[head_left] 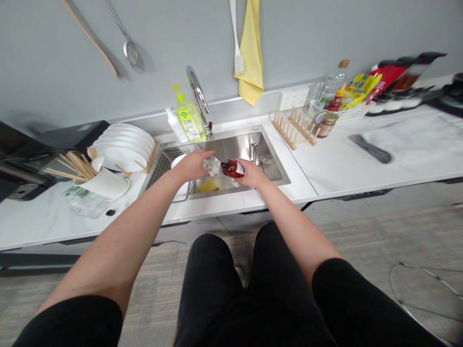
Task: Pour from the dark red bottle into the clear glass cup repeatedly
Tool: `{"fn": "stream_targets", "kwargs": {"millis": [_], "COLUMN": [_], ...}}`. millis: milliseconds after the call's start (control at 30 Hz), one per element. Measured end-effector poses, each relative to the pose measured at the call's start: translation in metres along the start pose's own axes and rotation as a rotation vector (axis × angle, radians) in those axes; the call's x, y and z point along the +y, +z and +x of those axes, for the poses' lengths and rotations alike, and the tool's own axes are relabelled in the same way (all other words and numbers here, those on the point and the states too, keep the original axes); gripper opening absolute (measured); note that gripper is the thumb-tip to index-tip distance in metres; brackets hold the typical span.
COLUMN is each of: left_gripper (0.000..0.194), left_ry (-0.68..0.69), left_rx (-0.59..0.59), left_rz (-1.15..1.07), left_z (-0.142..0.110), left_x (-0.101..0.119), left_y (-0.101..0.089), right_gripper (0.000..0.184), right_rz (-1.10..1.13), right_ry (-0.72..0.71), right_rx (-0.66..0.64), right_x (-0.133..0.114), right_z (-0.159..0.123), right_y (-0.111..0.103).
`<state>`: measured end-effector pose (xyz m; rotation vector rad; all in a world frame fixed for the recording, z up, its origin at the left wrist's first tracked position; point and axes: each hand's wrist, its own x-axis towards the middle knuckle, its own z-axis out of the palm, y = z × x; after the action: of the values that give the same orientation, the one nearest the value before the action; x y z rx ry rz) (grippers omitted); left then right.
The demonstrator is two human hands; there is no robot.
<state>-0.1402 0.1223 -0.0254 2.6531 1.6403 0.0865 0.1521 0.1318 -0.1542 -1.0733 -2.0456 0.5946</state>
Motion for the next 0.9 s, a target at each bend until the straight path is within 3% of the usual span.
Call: {"fn": "stream_targets", "kwargs": {"millis": [900], "left_gripper": [0.106], "left_ry": [0.001], "left_rx": [-0.015], "left_rz": [0.011], "left_z": [0.0025], "left_x": [0.0006], "left_y": [-0.0006], "right_gripper": [0.094], "right_rz": [0.024], "right_ry": [0.007], "right_rx": [-0.003], "right_x": [0.0057], "right_z": [0.0004], "right_y": [0.0019]}}
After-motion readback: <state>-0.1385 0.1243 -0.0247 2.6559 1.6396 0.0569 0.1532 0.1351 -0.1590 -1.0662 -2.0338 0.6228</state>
